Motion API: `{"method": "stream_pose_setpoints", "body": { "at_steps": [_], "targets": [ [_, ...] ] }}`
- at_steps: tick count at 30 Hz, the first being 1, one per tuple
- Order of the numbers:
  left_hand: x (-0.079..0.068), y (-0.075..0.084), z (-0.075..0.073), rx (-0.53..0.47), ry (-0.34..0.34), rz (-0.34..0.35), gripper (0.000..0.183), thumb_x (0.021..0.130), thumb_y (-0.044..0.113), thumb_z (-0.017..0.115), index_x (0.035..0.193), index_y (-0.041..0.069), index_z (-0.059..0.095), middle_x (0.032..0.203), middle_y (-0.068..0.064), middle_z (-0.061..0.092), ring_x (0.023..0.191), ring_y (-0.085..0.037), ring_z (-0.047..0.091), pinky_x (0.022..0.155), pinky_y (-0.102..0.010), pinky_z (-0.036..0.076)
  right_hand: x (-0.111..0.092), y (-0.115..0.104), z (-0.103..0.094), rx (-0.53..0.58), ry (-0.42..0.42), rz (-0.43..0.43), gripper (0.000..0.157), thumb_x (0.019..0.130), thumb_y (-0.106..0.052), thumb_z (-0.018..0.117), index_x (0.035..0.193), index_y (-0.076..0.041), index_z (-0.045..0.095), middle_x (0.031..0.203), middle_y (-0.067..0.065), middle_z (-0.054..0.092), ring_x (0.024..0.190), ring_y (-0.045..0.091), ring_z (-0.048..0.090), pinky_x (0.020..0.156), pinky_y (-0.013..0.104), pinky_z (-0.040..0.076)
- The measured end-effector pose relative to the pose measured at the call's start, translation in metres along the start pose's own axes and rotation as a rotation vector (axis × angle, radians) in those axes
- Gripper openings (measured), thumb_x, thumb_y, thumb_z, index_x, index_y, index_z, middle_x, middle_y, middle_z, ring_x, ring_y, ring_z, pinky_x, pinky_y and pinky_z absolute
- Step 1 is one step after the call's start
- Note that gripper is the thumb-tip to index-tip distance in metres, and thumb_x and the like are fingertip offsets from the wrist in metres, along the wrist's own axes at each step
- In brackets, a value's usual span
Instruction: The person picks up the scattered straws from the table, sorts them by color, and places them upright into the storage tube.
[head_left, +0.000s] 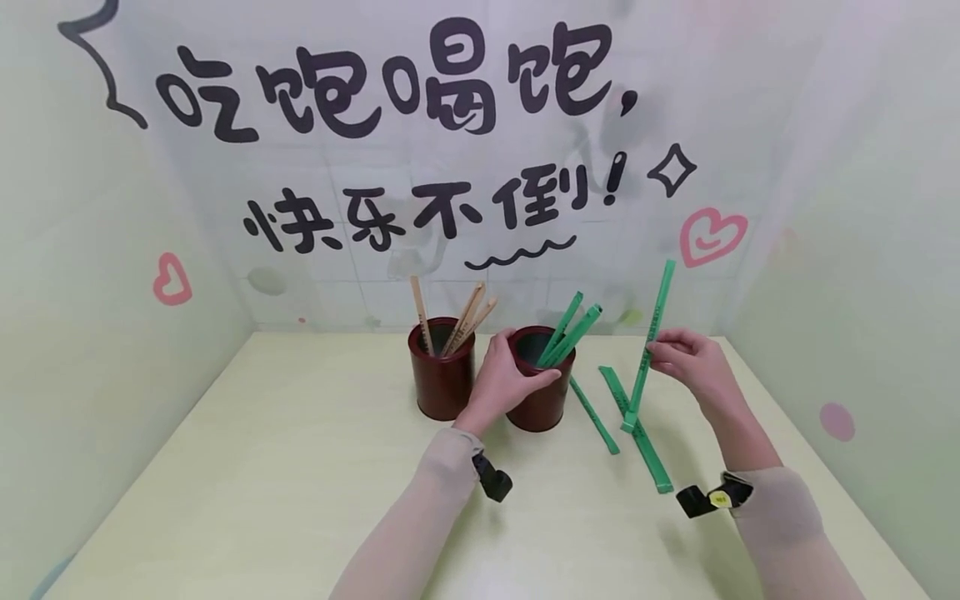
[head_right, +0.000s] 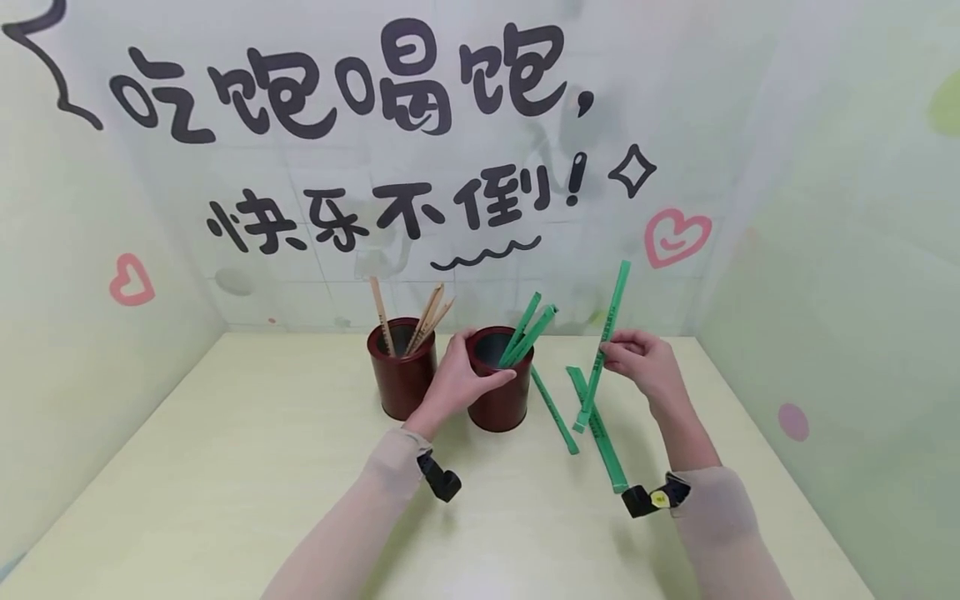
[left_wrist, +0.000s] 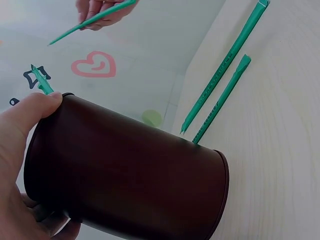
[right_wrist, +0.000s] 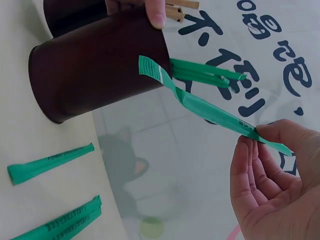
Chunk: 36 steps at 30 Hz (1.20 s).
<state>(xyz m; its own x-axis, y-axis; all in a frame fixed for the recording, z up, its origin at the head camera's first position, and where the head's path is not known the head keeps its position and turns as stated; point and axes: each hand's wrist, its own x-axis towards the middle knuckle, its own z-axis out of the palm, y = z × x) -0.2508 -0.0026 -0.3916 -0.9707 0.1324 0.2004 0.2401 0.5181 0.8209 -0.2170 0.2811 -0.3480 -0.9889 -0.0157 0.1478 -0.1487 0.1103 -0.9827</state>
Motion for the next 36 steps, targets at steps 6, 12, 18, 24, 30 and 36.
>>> {"method": "stream_pose_setpoints", "body": {
  "at_steps": [6, 12, 18, 24, 30, 36],
  "targets": [
    [0.001, 0.000, 0.000, 0.006, 0.001, -0.002, 0.097, 0.078, 0.047, 0.081, 0.149, 0.007, 0.030, 0.145, -0.014, 0.045, 0.131, -0.029, 0.048, 0.107, -0.047, 0.048, 0.005, -0.015, 0.015, 0.064, 0.039, -0.040, 0.004, 0.095, -0.011, 0.066, 0.096, -0.013, 0.063, 0.080, -0.012, 0.071, 0.074, 0.002, 0.070, 0.075, 0.015, 0.058],
    [0.002, 0.001, -0.002, 0.008, 0.001, -0.001, 0.098, 0.078, 0.048, 0.081, 0.150, 0.007, 0.029, 0.145, -0.014, 0.044, 0.131, -0.029, 0.048, 0.107, -0.047, 0.048, 0.013, -0.024, 0.029, 0.132, 0.086, -0.095, 0.005, 0.094, -0.010, 0.068, 0.096, -0.009, 0.062, 0.079, -0.010, 0.072, 0.073, 0.002, 0.071, 0.074, 0.016, 0.058],
    [0.002, 0.000, -0.001, 0.011, 0.001, 0.004, 0.097, 0.079, 0.048, 0.081, 0.149, 0.006, 0.029, 0.145, -0.014, 0.044, 0.131, -0.029, 0.048, 0.107, -0.047, 0.049, 0.018, -0.025, 0.040, 0.215, 0.136, -0.137, 0.006, 0.093, -0.006, 0.068, 0.092, -0.011, 0.064, 0.078, -0.008, 0.072, 0.071, 0.004, 0.072, 0.074, 0.018, 0.059],
    [0.002, -0.001, 0.000, 0.017, -0.001, 0.009, 0.097, 0.078, 0.048, 0.081, 0.149, 0.006, 0.030, 0.145, -0.015, 0.044, 0.131, -0.029, 0.048, 0.107, -0.047, 0.048, 0.022, -0.026, 0.050, 0.244, 0.224, -0.160, 0.007, 0.091, -0.007, 0.070, 0.092, -0.008, 0.063, 0.077, -0.005, 0.071, 0.070, 0.006, 0.072, 0.074, 0.019, 0.059],
    [0.002, 0.000, 0.000, 0.026, 0.001, 0.007, 0.097, 0.078, 0.048, 0.081, 0.149, 0.006, 0.030, 0.145, -0.015, 0.044, 0.132, -0.029, 0.048, 0.108, -0.046, 0.047, 0.026, -0.025, 0.060, 0.289, 0.270, -0.208, 0.009, 0.090, -0.002, 0.069, 0.092, -0.005, 0.061, 0.077, -0.003, 0.070, 0.068, 0.008, 0.071, 0.073, 0.021, 0.060],
    [0.001, 0.001, 0.000, 0.013, 0.005, 0.008, 0.097, 0.078, 0.048, 0.081, 0.149, 0.006, 0.030, 0.144, -0.015, 0.045, 0.130, -0.030, 0.048, 0.107, -0.047, 0.048, 0.028, -0.019, 0.071, 0.219, 0.256, -0.229, 0.009, 0.091, -0.004, 0.068, 0.095, -0.003, 0.060, 0.078, -0.007, 0.069, 0.071, 0.006, 0.070, 0.074, 0.021, 0.060]
  ]
}}
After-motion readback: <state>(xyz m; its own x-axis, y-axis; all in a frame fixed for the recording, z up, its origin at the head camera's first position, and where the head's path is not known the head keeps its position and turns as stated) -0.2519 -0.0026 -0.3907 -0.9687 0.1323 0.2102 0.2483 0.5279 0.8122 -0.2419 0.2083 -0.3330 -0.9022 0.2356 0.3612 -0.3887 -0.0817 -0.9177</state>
